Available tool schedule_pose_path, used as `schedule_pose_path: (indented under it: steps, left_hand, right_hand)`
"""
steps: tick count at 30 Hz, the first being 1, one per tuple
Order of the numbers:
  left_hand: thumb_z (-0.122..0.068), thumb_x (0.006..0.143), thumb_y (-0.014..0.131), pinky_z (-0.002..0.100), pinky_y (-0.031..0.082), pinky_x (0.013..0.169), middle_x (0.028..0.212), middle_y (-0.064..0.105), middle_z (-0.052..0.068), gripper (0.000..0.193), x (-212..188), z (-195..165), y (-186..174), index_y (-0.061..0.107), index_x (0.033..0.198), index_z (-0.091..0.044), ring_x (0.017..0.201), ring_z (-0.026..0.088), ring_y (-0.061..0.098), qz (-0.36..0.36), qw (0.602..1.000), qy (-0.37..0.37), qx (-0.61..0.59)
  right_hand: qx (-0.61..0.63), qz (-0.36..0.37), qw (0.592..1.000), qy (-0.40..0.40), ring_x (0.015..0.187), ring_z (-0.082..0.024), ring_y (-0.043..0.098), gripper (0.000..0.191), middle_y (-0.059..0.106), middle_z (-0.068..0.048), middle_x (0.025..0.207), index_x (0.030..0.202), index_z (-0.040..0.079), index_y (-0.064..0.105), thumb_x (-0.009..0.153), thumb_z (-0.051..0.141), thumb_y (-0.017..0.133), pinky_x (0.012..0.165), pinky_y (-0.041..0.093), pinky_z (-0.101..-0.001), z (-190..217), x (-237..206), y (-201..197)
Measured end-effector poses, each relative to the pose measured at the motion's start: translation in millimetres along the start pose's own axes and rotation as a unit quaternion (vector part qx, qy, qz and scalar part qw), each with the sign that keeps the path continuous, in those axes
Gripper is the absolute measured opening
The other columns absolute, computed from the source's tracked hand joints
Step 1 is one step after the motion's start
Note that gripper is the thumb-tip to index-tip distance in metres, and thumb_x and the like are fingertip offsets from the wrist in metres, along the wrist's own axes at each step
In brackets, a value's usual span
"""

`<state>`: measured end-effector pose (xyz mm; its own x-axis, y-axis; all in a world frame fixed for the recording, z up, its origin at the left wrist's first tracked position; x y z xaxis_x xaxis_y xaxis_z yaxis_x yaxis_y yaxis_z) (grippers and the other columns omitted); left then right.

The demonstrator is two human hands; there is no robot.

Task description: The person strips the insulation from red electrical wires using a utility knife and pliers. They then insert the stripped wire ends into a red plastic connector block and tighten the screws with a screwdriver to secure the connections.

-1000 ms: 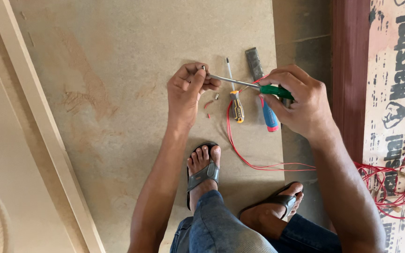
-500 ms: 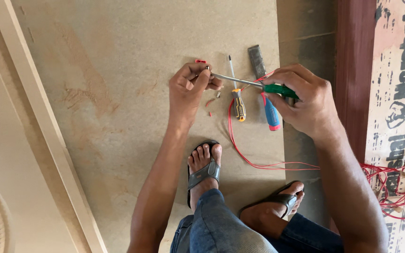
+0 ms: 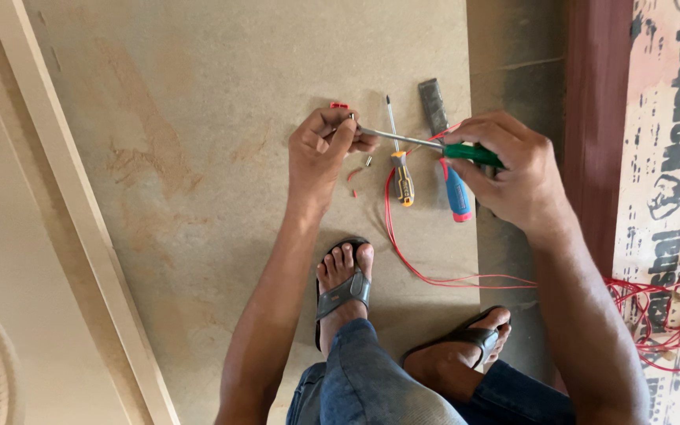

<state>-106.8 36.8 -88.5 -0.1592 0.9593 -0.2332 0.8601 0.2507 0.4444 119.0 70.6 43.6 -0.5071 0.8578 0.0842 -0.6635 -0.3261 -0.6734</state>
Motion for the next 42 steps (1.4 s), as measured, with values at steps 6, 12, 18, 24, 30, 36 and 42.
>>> schedule_pose_path:
  steps: [6,12,18,24,30,36,42]
  left_hand:
    - [-0.003,0.102,0.061,0.039,0.067,0.079,0.097,0.071,0.013,0.01,3,5,-3,0.063,0.108,0.005,0.086,0.025,0.077,-0.003,0.999,-0.031,-0.02]
    - [-0.003,0.102,0.061,0.04,0.067,0.082,0.102,0.068,0.011,0.01,8,8,-4,0.064,0.107,0.006,0.09,0.025,0.077,0.026,0.999,-0.025,-0.008]
    - [-0.002,0.102,0.063,0.035,0.065,0.077,0.096,0.069,0.01,0.01,10,7,-6,0.063,0.109,0.005,0.085,0.023,0.076,0.038,0.999,-0.004,0.023]
    - [0.001,0.099,0.064,0.034,0.063,0.075,0.094,0.074,0.012,0.014,6,15,1,0.065,0.112,0.007,0.083,0.02,0.074,0.079,0.993,0.001,0.085]
    - [-0.004,0.106,0.056,0.035,0.061,0.077,0.092,0.073,0.013,0.014,6,7,6,0.061,0.115,0.005,0.083,0.021,0.073,0.046,0.998,-0.035,0.031]
    - [-0.007,0.107,0.052,0.036,0.064,0.083,0.107,0.074,0.017,0.014,3,-17,2,0.057,0.114,0.003,0.094,0.026,0.077,0.05,0.997,-0.057,-0.025]
    - [-0.008,0.107,0.052,0.035,0.065,0.084,0.107,0.074,0.02,0.028,3,-20,9,0.058,0.131,0.005,0.097,0.026,0.076,0.072,0.997,-0.01,0.039]
  right_hand:
    - [0.008,-0.005,1.0,0.008,0.1,-0.026,0.075,0.032,0.071,-0.014,0.115,0.112,0.003,0.07,0.083,-0.005,0.079,0.084,0.061,-0.0328,-3,2,2]
    - [-0.004,-0.006,1.0,0.023,0.094,-0.026,0.075,0.031,0.071,-0.013,0.113,0.109,0.004,0.072,0.081,-0.004,0.08,0.079,0.06,-0.0331,-8,-1,2]
    - [0.018,-0.028,0.999,0.002,0.088,-0.025,0.074,0.031,0.071,-0.012,0.107,0.11,0.002,0.068,0.083,0.001,0.082,0.074,0.059,-0.0332,-15,-4,7]
    - [0.049,-0.02,0.999,-0.009,0.089,-0.024,0.074,0.029,0.071,-0.012,0.105,0.111,0.001,0.068,0.085,-0.002,0.08,0.076,0.059,-0.0334,-12,-8,16]
    - [0.029,-0.026,0.999,-0.036,0.095,-0.026,0.075,0.031,0.071,-0.015,0.111,0.112,0.0,0.064,0.086,-0.001,0.08,0.079,0.06,-0.0322,2,-8,-6]
    - [-0.013,-0.024,1.0,-0.002,0.09,-0.025,0.075,0.031,0.071,-0.014,0.109,0.111,0.001,0.066,0.084,-0.002,0.081,0.074,0.06,-0.032,6,-6,-14]
    - [-0.042,-0.035,0.998,-0.032,0.095,-0.026,0.076,0.031,0.072,-0.014,0.112,0.111,0.002,0.067,0.084,-0.001,0.083,0.076,0.061,-0.0315,12,-6,-11]
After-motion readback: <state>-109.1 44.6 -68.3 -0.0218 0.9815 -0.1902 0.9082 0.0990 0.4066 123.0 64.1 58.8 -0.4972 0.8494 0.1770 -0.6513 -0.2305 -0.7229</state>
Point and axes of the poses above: each hand's wrist, its own x-axis towards the middle knuckle, its own y-axis out of the palm, z = x × y, the point moved 5 cm from there along x, towards the middle knuckle
